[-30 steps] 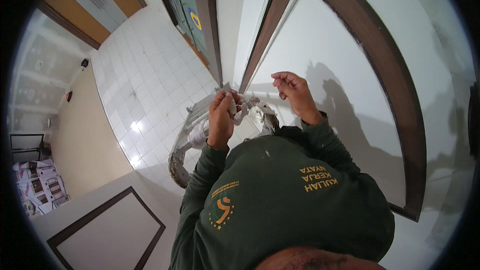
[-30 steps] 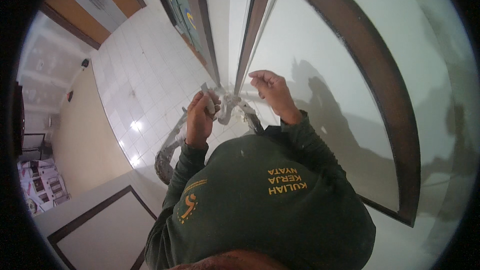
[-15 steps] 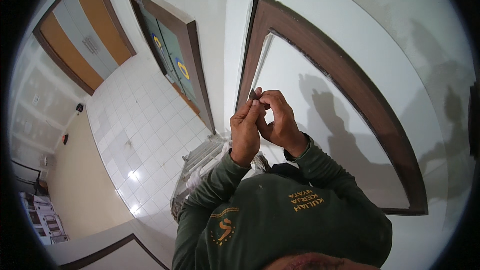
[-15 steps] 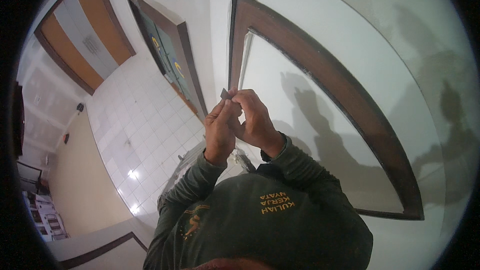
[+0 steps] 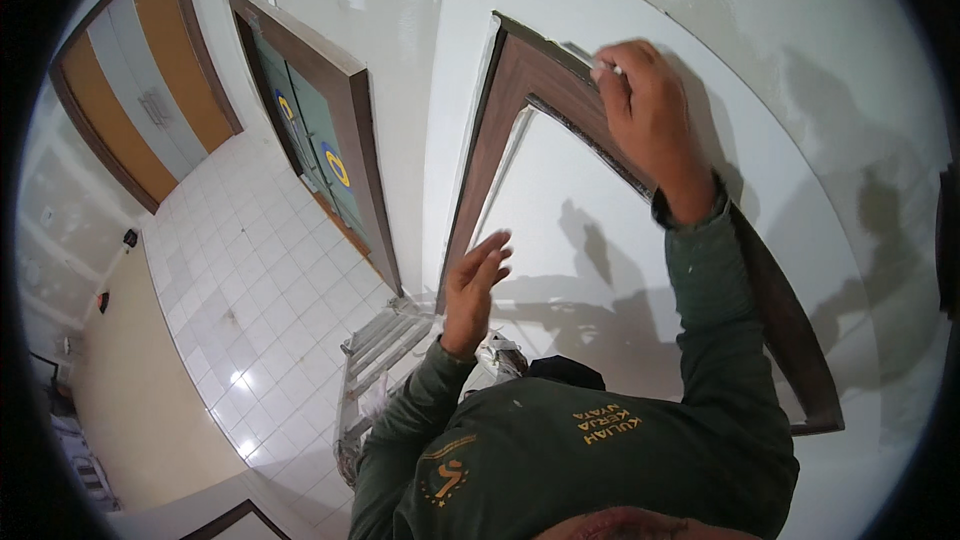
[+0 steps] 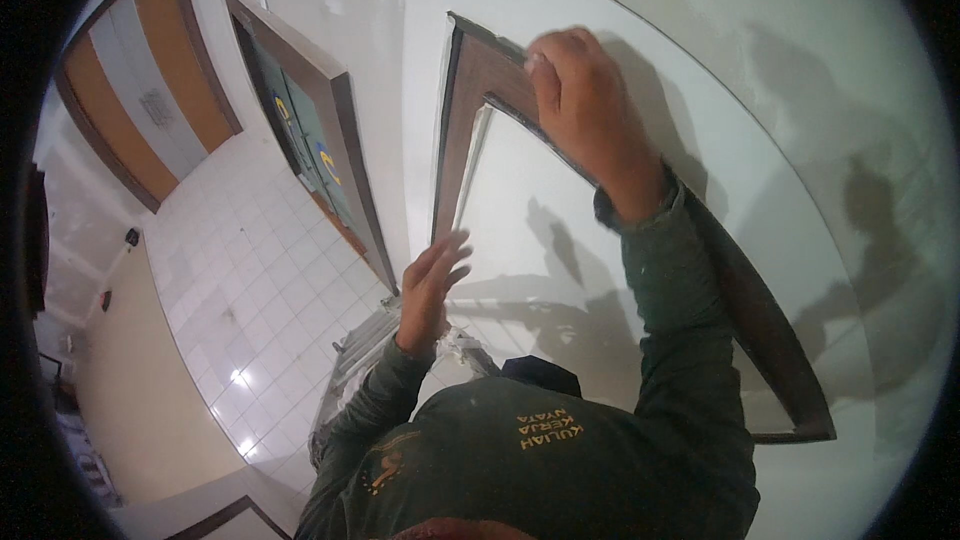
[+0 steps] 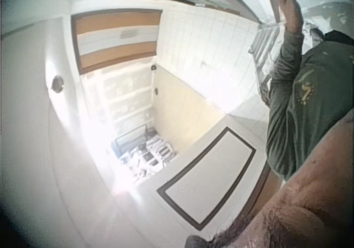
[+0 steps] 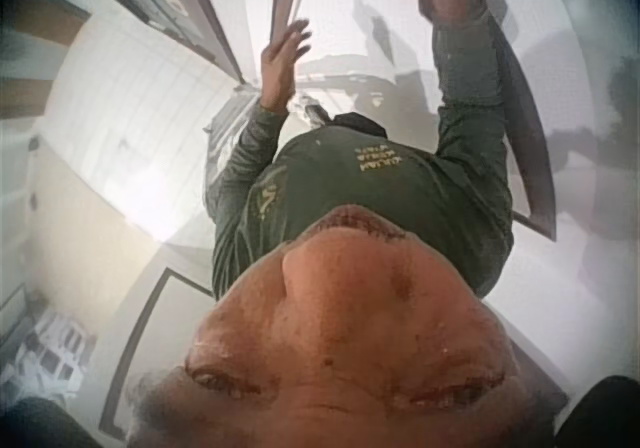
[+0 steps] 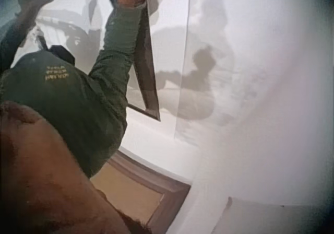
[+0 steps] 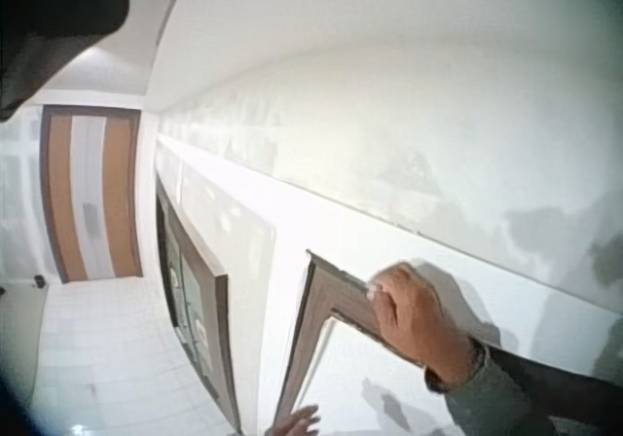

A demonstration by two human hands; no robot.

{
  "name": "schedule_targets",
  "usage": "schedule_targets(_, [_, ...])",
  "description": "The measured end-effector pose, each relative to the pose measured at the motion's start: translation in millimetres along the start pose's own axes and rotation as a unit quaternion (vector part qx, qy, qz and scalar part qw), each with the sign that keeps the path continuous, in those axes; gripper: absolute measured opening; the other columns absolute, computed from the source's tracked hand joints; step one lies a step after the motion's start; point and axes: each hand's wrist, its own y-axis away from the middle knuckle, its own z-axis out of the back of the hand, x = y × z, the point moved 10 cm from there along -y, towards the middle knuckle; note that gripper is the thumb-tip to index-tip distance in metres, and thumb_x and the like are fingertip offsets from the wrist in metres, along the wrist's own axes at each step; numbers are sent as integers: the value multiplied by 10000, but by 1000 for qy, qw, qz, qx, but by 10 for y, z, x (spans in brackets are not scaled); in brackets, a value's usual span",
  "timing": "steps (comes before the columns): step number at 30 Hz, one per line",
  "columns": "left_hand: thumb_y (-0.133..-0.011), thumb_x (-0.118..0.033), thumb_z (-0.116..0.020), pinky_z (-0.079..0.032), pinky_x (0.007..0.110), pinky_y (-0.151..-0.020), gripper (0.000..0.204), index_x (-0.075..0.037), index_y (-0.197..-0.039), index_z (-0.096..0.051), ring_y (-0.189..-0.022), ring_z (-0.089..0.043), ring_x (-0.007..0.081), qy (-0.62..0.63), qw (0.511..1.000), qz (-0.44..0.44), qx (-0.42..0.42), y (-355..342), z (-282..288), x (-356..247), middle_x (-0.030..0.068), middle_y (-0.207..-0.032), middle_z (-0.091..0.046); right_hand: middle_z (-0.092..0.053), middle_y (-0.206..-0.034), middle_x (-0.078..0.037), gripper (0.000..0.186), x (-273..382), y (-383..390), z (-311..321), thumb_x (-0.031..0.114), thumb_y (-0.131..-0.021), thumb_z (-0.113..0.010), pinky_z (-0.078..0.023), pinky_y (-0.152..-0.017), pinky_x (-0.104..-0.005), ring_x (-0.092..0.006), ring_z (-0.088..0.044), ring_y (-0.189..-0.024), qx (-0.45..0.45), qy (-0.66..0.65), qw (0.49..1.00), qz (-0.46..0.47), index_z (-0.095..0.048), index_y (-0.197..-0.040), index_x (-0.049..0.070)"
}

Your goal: The person wipes a door frame with a cloth, peels off masking tape from the frame by hand, and then uses a small blade to scrape remaining tape residue from the frame edge.

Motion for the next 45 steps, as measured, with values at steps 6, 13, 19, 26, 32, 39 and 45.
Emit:
schedule_targets(6, [-927,-125,-544,-488,288,-798,254,-17,-1119,-670,-926,-628,150,-125,981,62,-131,456,1164,1040,86,-1047,-691,-633,-794,-173,107,-294,-362,-382,84,-874,-554,-506,-675,-449,-362,-631,-745,99,200,975,15,-633,-859,13])
schedule_targets(13, [-877,-50,-555,-519,311,-685,182,7,-1000,-677,-732,-669,179,-348,918,18,-187,724,1816,1389,111,-841,-707,-613,-728,-189,91,-314,-470,-606,40,-801,-543,-518,-623,-449,-362,-640,-696,83,252,962,64,-588,-726,16])
schedule_targets(19, [-877,-34,-539,-538,320,-685,179,12,-987,-673,-717,-686,205,-331,919,13,-216,806,2081,1484,120,-838,-710,-617,-750,-190,138,-336,-486,-674,94,-877,-565,-518,-633,-448,-364,-632,-704,121,280,951,54,-611,-775,13])
schedule_targets(26, [-870,-21,-524,-538,339,-689,182,14,-961,-677,-729,-692,236,-353,909,-16,-222,836,2061,1427,134,-842,-710,-647,-787,-144,92,-328,-474,-695,70,-820,-564,-545,-638,-431,-341,-667,-748,128,303,942,59,-646,-790,40])
schedule_targets(32, [-851,-30,-538,-527,366,-719,170,6,-929,-685,-769,-684,284,-388,898,-18,-208,840,1992,1351,154,-848,-700,-650,-802,-142,87,-337,-459,-702,43,-807,-572,-547,-650,-418,-333,-665,-742,135,304,941,63,-659,-807,36])
schedule_targets(39, [-850,-40,-551,-524,395,-722,152,-17,-917,-685,-781,-670,334,-441,872,-74,-200,868,1932,1282,164,-844,-685,-655,-827,-149,81,-233,-487,-700,11,-782,-583,-549,-700,-403,-313,-659,-806,149,283,944,86,-660,-807,16])
schedule_targets(45, [-841,-37,-549,-515,433,-733,150,-24,-914,-679,-806,-656,356,-469,860,-78,-187,868,1891,1286,166,-853,-679,-655,-797,-208,90,-246,-483,-713,-33,-809,-575,-551,-681,-404,-336,-663,-742,169,286,936,113,-663,-795,-44])
